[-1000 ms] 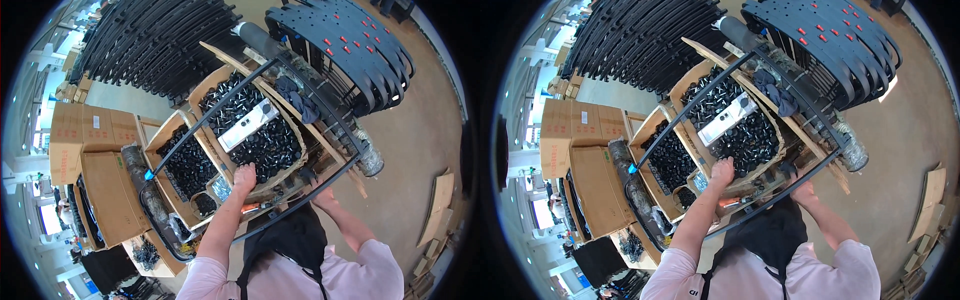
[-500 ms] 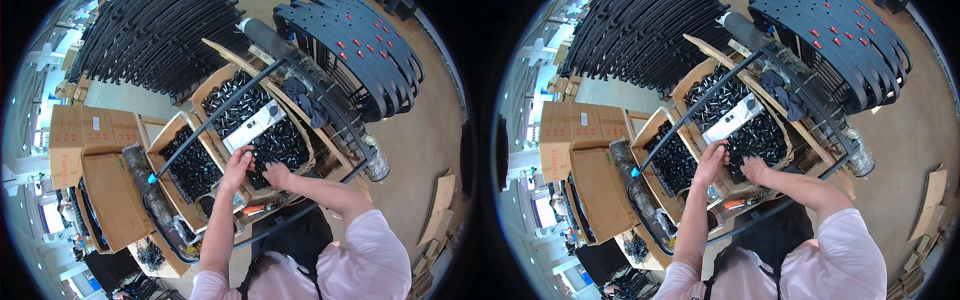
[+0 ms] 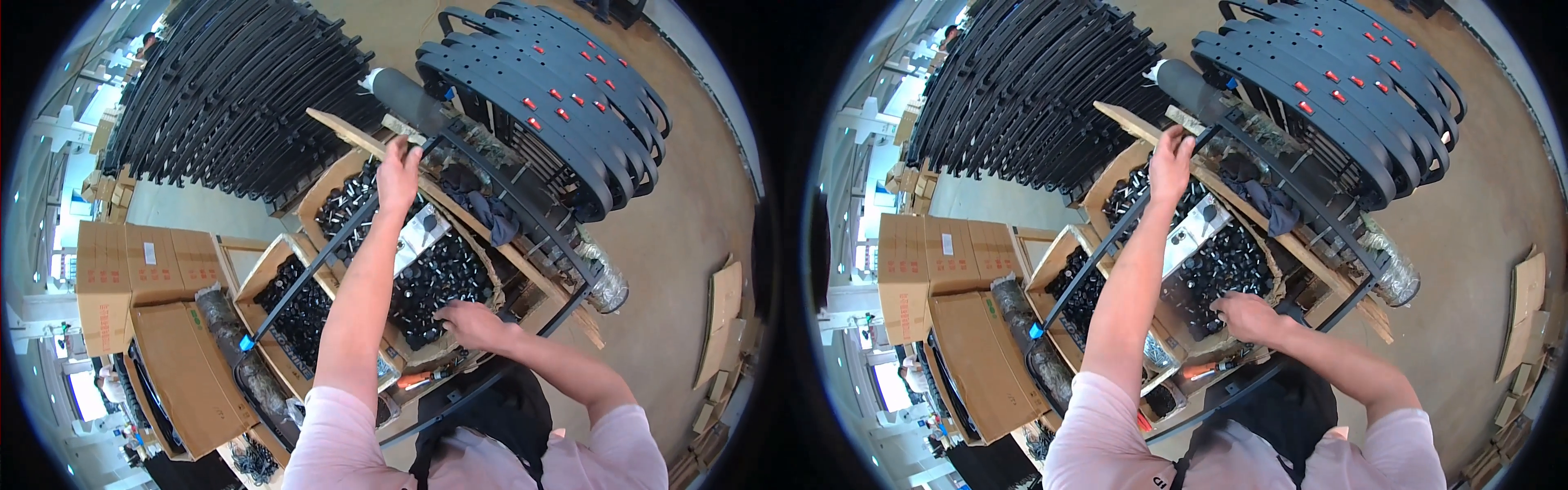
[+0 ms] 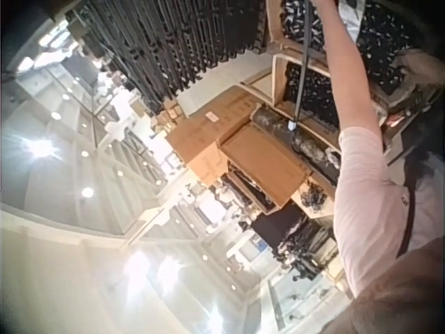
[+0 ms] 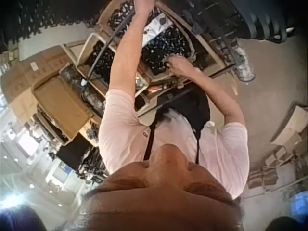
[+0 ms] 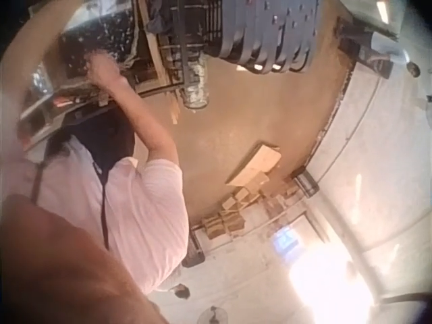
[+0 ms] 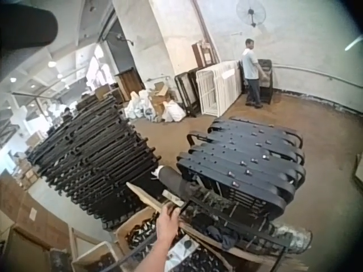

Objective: Assembling a lawnmower handle by attaching cables and plastic components using pneumatic tools and pliers.

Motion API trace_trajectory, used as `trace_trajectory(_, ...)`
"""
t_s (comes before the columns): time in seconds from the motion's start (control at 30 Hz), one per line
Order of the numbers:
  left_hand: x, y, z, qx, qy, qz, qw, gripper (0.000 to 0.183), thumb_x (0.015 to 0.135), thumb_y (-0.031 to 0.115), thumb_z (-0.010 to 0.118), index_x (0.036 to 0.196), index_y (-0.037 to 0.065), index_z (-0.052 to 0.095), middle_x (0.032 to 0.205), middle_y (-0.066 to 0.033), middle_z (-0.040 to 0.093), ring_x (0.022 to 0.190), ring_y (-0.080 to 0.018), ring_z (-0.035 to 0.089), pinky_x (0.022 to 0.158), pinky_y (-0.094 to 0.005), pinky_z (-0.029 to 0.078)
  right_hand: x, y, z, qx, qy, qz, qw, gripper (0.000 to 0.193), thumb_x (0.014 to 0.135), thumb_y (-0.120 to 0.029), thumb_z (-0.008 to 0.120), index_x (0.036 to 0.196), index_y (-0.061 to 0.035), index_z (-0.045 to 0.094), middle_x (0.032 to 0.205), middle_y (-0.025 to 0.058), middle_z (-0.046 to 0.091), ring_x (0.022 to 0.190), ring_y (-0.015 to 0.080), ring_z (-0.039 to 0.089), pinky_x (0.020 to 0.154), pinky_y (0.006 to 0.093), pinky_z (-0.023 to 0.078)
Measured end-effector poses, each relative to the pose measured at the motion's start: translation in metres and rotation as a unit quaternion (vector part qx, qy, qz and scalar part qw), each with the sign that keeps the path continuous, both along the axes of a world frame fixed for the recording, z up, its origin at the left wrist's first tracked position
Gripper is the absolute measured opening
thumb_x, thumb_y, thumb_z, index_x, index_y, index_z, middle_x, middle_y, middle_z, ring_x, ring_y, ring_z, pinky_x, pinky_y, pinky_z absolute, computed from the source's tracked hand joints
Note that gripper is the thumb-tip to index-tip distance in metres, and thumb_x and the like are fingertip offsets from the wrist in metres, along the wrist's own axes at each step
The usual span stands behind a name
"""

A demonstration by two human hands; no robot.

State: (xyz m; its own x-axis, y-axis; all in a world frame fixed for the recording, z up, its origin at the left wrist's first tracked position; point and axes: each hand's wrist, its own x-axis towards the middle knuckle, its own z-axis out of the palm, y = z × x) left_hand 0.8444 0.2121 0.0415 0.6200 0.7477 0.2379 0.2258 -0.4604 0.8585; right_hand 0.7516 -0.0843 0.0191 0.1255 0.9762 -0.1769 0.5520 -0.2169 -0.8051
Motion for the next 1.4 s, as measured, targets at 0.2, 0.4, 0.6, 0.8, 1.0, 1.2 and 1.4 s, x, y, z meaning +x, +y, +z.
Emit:
trace_trajectory(0.2,0.057,0.028,-0.027,0.005,0.053,-0.09,0.995,0.031,0.1,0.026,0.069,0.121,0.003,0.071,0.113,-0.0162,0.077,0.105,-0.0287,0.074,0.092,-0.0386,0.055,0.045,-0.068,0.085,-0.079,0.148,-0.124,0.978,0.029,0.098,-0.027,0.068,0.116,-0.0039,0.07,0.103,0.018,0.073,0.093,0.0388,0.071,0.086,0.0482,0.055)
trace_trajectory(0.4,0.064,0.015,-0.024,0.075,0.05,-0.152,0.984,0.029,0.099,0.019,0.069,0.126,0.008,0.071,0.113,-0.0176,0.074,0.105,-0.0338,0.07,0.095,-0.0402,0.054,0.054,-0.123,0.089,-0.06,0.141,-0.228,0.961,0.03,0.094,-0.021,0.073,0.118,-0.0035,0.069,0.108,0.017,0.071,0.1,0.0354,0.07,0.087,0.0418,0.056)
trace_trajectory(0.6,0.059,0.014,-0.018,0.074,0.037,-0.207,0.975,0.031,0.105,0.014,0.058,0.134,0.009,0.066,0.131,-0.0167,0.068,0.122,-0.0325,0.065,0.107,-0.0389,0.049,0.061,-0.137,0.1,-0.041,0.11,-0.307,0.944,0.026,0.092,-0.008,0.07,0.117,-0.0045,0.069,0.115,0.0145,0.066,0.107,0.0344,0.067,0.089,0.0421,0.057)
trace_trajectory(0.8,0.061,0.01,-0.023,-0.019,0.048,-0.177,0.983,0.03,0.107,0.009,0.047,0.131,0.01,0.064,0.133,-0.0154,0.067,0.127,-0.0328,0.062,0.109,-0.0393,0.047,0.074,-0.165,0.101,-0.036,0.028,-0.37,0.928,0.026,0.088,0.002,0.069,0.114,-0.0033,0.068,0.118,0.0106,0.063,0.097,0.0262,0.066,0.077,0.0349,0.057)
trace_trajectory(1.0,0.062,0.025,-0.035,0.049,0.018,-0.199,0.979,0.025,0.103,0.016,0.058,0.124,0.011,0.069,0.126,-0.0132,0.066,0.123,-0.0318,0.061,0.107,-0.039,0.047,0.087,-0.189,0.093,-0.077,-0.046,-0.418,0.904,0.027,0.088,0.003,0.07,0.114,-0.0029,0.067,0.116,0.0112,0.063,0.088,0.0234,0.064,0.076,0.034,0.055)
trace_trajectory(1.2,0.063,0.03,-0.043,-0.066,-0.025,-0.177,0.982,0.031,0.1,0.018,0.066,0.131,0.014,0.068,0.13,-0.0103,0.07,0.12,-0.0247,0.066,0.105,-0.0371,0.049,0.097,-0.199,0.095,-0.105,-0.096,-0.471,0.871,0.026,0.091,0.0,0.07,0.116,-0.0024,0.066,0.112,0.0113,0.066,0.087,0.0231,0.066,0.074,0.0348,0.055)
trace_trajectory(1.4,0.063,0.021,-0.037,-0.093,0.029,-0.186,0.978,0.03,0.102,0.012,0.058,0.13,0.015,0.069,0.13,-0.0087,0.07,0.121,-0.0242,0.066,0.107,-0.0363,0.048,0.097,-0.202,0.087,-0.09,-0.151,-0.453,0.874,0.027,0.09,-0.001,0.07,0.117,-0.002,0.065,0.112,0.0126,0.066,0.088,0.0267,0.068,0.079,0.0373,0.059)
